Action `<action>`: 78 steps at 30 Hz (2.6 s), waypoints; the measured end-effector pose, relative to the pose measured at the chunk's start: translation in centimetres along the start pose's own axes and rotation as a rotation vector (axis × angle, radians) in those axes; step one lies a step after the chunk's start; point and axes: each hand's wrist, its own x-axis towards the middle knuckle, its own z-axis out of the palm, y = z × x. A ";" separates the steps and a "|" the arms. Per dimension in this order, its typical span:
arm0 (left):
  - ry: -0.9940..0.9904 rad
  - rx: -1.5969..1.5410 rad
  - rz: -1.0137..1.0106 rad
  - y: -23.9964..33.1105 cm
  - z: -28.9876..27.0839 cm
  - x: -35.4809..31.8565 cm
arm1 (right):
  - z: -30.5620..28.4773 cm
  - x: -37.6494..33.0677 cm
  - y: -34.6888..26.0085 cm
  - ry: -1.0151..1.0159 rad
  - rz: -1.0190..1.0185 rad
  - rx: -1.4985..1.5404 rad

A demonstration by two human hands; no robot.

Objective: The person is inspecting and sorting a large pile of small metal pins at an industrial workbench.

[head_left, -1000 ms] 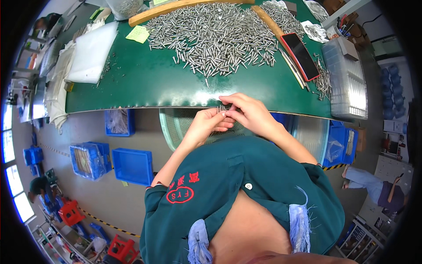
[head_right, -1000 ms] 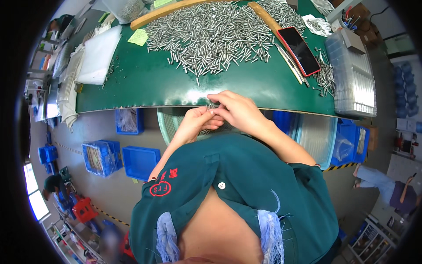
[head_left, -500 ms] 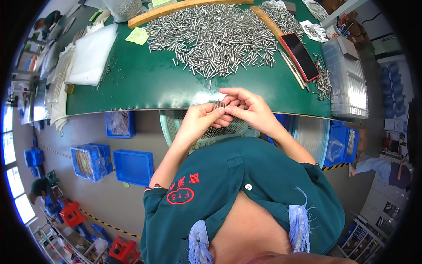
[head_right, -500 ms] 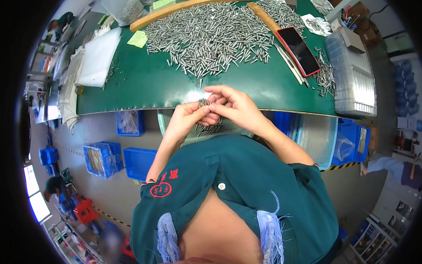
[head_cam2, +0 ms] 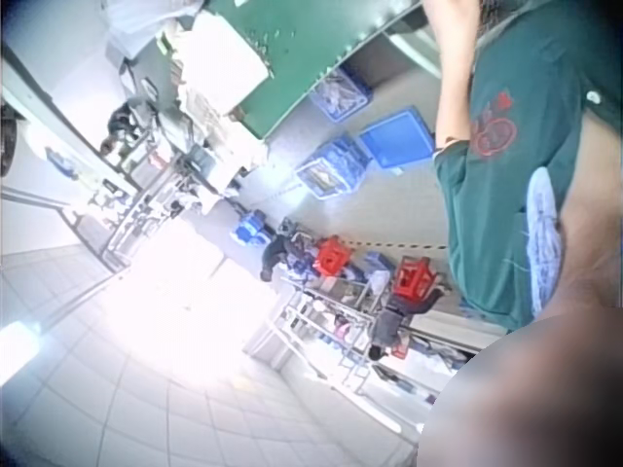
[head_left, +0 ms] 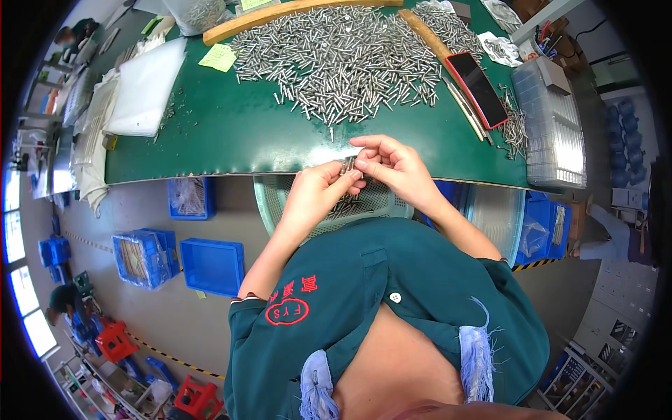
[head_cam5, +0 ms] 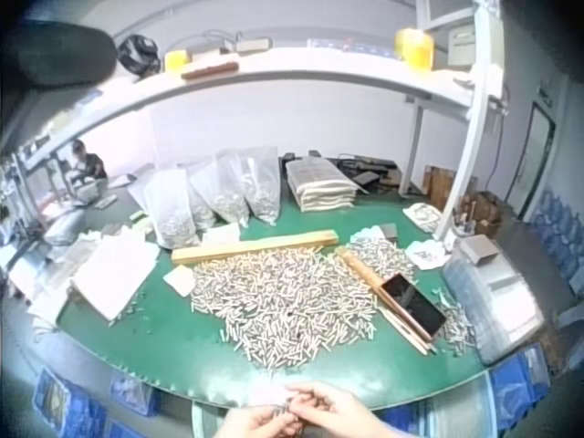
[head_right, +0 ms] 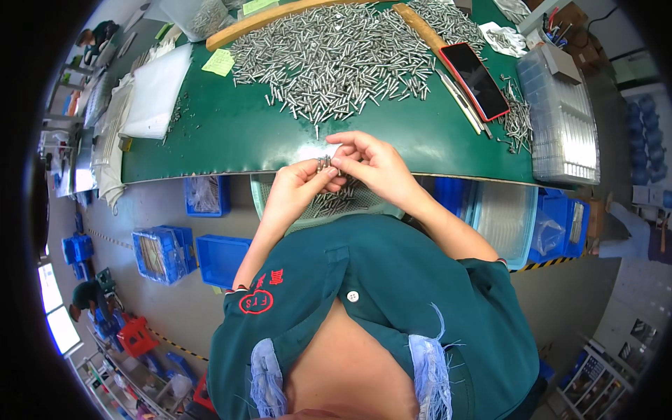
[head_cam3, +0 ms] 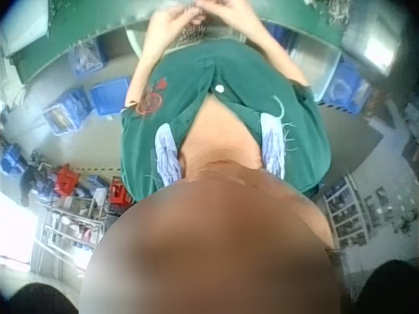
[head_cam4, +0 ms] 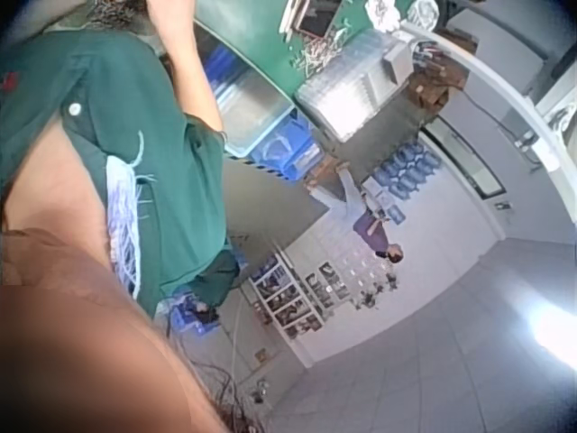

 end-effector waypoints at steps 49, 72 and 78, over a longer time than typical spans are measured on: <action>0.047 -0.189 0.037 -0.4 -2.7 -2.0 | -20.9 11.7 -9.3 0.845 -0.371 -1.106; 0.057 -0.186 0.029 -1.5 -2.6 -0.8 | -1.1 5.4 -0.7 0.001 -0.342 -1.193; 0.070 -0.175 0.051 -0.7 -2.5 -1.0 | -7.1 7.4 -1.0 0.385 -0.268 -0.858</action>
